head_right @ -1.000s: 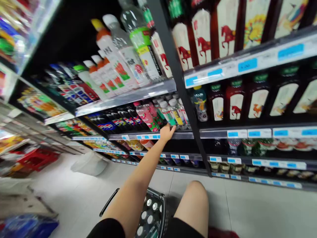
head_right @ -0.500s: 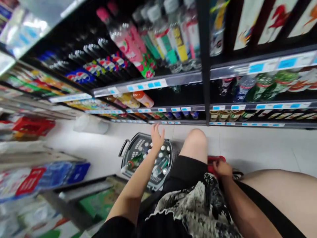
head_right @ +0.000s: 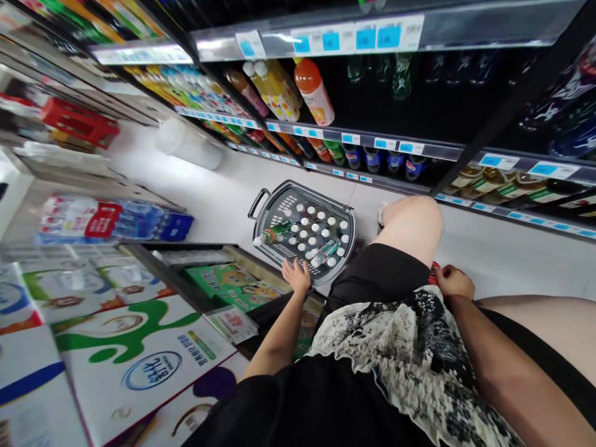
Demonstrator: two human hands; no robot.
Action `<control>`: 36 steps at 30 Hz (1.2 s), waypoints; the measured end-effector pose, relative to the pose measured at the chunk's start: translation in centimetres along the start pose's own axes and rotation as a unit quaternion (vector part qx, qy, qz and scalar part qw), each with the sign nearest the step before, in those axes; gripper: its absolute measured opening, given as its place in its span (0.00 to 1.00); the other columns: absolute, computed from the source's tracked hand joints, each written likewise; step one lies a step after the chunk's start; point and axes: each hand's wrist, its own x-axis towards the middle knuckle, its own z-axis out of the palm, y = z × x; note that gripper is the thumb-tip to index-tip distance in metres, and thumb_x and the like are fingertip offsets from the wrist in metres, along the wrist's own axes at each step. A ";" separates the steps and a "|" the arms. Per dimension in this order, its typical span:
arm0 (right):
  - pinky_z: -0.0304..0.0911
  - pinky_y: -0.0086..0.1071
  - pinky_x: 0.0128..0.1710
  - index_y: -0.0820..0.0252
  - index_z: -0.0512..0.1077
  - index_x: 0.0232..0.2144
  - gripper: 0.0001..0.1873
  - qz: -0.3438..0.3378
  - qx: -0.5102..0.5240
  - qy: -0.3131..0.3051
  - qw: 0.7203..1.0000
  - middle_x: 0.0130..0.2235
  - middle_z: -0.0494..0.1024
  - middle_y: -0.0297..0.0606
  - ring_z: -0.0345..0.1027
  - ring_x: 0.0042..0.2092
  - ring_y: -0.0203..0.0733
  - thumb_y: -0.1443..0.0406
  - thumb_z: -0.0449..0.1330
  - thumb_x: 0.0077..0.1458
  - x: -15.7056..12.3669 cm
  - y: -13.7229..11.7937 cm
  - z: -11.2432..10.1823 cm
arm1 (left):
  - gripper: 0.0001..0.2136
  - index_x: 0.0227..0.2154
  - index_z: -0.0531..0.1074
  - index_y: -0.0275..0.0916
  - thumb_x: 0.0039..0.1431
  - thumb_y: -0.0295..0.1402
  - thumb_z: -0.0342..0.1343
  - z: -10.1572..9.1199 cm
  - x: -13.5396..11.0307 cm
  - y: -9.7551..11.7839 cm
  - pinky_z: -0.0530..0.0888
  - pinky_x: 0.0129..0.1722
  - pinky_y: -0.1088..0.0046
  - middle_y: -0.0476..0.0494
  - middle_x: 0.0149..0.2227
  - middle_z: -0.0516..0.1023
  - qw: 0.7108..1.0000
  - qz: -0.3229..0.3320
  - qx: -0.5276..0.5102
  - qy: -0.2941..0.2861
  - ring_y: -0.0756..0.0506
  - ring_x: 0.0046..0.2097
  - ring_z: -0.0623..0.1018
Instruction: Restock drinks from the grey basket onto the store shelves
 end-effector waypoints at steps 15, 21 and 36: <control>0.67 0.41 0.45 0.56 0.81 0.45 0.24 -0.026 0.021 -0.024 0.999 0.48 0.81 0.50 0.75 0.51 0.58 0.49 0.51 0.65 0.2 0.1 -0.7 | 0.40 0.73 0.55 0.32 0.62 0.40 0.62 1.6 -2.1 -0.4 0.48 0.75 0.60 0.31 0.77 0.23 0.983 -0.043 -0.090 -0.157 0.30 0.77 0.37; 0.67 0.41 0.48 0.55 0.81 0.46 0.25 -0.025 0.024 -0.019 0.999 0.50 0.80 0.50 0.74 0.52 0.58 0.50 0.50 0.65 0.6 0.2 -0.6 | 0.41 0.73 0.54 0.32 0.62 0.39 0.63 1.5 -1.6 -0.5 0.48 0.75 0.59 0.30 0.77 0.24 0.981 -0.036 -0.088 -0.171 0.29 0.77 0.34; 0.66 0.39 0.44 0.54 0.79 0.43 0.22 -0.024 0.030 -0.006 0.999 0.47 0.81 0.46 0.74 0.50 0.56 0.49 0.51 0.65 0.5 0.1 -0.7 | 0.37 0.73 0.55 0.35 0.66 0.42 0.59 1.9 -1.2 -1.0 0.50 0.74 0.65 0.32 0.78 0.35 0.982 -0.015 -0.047 -0.180 0.32 0.77 0.45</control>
